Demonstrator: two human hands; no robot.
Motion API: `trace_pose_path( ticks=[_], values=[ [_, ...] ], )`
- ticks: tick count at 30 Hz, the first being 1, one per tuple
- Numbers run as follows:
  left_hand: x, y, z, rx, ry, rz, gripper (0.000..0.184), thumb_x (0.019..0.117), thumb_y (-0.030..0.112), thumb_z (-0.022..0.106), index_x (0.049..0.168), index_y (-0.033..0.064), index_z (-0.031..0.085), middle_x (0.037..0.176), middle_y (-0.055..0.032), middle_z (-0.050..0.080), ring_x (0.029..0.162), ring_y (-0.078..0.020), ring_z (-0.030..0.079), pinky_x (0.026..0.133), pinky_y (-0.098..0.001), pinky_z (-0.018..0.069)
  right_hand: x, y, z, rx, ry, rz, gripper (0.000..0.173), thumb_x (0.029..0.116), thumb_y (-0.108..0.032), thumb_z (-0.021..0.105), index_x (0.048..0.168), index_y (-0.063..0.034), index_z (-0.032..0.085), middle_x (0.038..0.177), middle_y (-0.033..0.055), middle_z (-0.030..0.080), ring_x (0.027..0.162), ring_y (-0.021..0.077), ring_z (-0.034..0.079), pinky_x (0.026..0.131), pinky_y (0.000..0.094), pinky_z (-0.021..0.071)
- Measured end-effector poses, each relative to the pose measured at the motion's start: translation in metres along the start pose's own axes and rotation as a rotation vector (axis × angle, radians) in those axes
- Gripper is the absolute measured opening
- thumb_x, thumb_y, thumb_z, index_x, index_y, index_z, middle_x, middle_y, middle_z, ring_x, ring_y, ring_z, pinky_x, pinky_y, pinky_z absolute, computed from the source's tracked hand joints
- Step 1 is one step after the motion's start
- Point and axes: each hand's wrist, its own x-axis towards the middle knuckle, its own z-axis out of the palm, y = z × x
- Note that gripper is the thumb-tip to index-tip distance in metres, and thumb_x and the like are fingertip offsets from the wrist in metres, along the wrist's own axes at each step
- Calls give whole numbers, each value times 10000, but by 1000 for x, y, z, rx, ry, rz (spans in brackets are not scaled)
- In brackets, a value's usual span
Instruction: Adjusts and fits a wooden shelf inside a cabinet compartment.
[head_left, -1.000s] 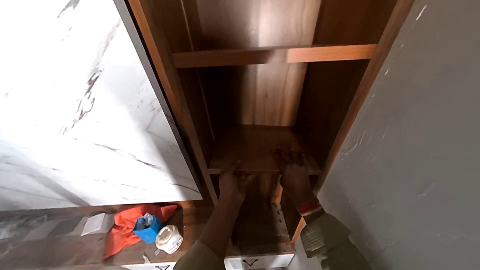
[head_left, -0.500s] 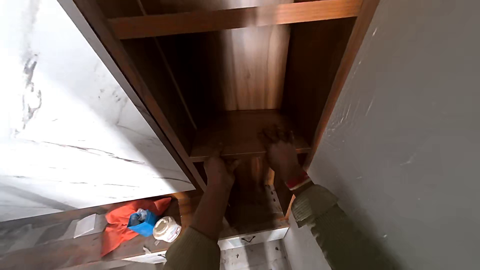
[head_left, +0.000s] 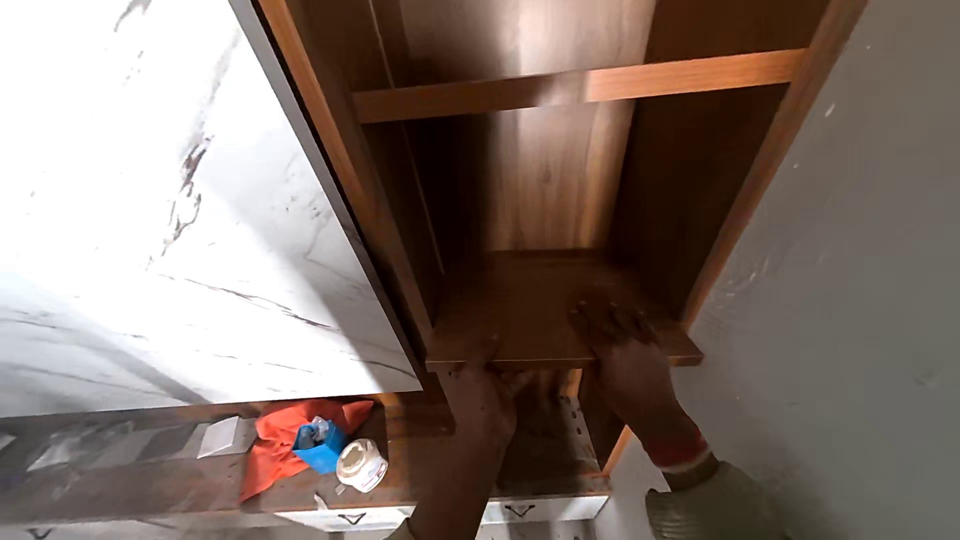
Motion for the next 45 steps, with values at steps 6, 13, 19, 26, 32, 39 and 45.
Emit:
trace_pose_path(
  ticks=[6,13,19,26,32,39,45],
  values=[
    [5,0,11,31,-19,38,309,1030,182,563,1308,58,506,1047,-174,656,808,-286,699,670,-468,614,15,2,-6,4,-28,-32,537,828,52,688,1326,-150,694,1352,122,661,1207,408,626,994,639,481],
    [-11,-5,-9,-10,-7,-15,338,1023,150,583,1327,28,499,1041,-214,652,776,-326,700,637,-490,620,-7,-4,-10,19,-58,-12,570,865,12,688,1407,-161,646,1473,55,597,1381,383,514,1146,603,391],
    [-15,-24,-37,-109,-18,-55,312,1032,73,547,1324,-5,472,992,-245,675,760,-375,719,638,-545,629,-34,-5,6,-53,24,-32,591,827,19,650,1374,-204,682,1468,26,608,1393,345,528,1165,596,386],
    [28,-21,-24,-120,-90,-110,250,1053,106,511,1268,-22,493,978,-236,684,777,-355,726,652,-511,630,-4,4,37,-45,58,-18,644,812,89,626,1380,-210,677,1463,28,612,1415,361,500,1175,612,356],
    [36,-27,-20,-90,-42,-87,255,1061,144,522,1252,-26,509,940,-223,685,725,-321,721,594,-462,627,0,5,44,-66,15,1,673,770,96,667,1368,-211,685,1465,21,610,1409,359,505,1165,611,364],
    [45,-29,-22,-57,-80,-77,312,1067,167,515,1324,-8,487,1050,-226,642,821,-325,696,679,-494,614,2,5,47,-70,-3,-7,640,824,58,687,1412,-192,646,1516,36,561,1448,363,450,1184,623,317],
    [34,-13,-46,355,-302,-199,466,1086,336,497,1312,-71,499,1035,-247,703,843,-349,744,740,-473,645,4,9,48,-106,13,-23,620,830,13,687,1406,-214,647,1503,12,573,1432,333,475,1178,605,342]
  ],
)
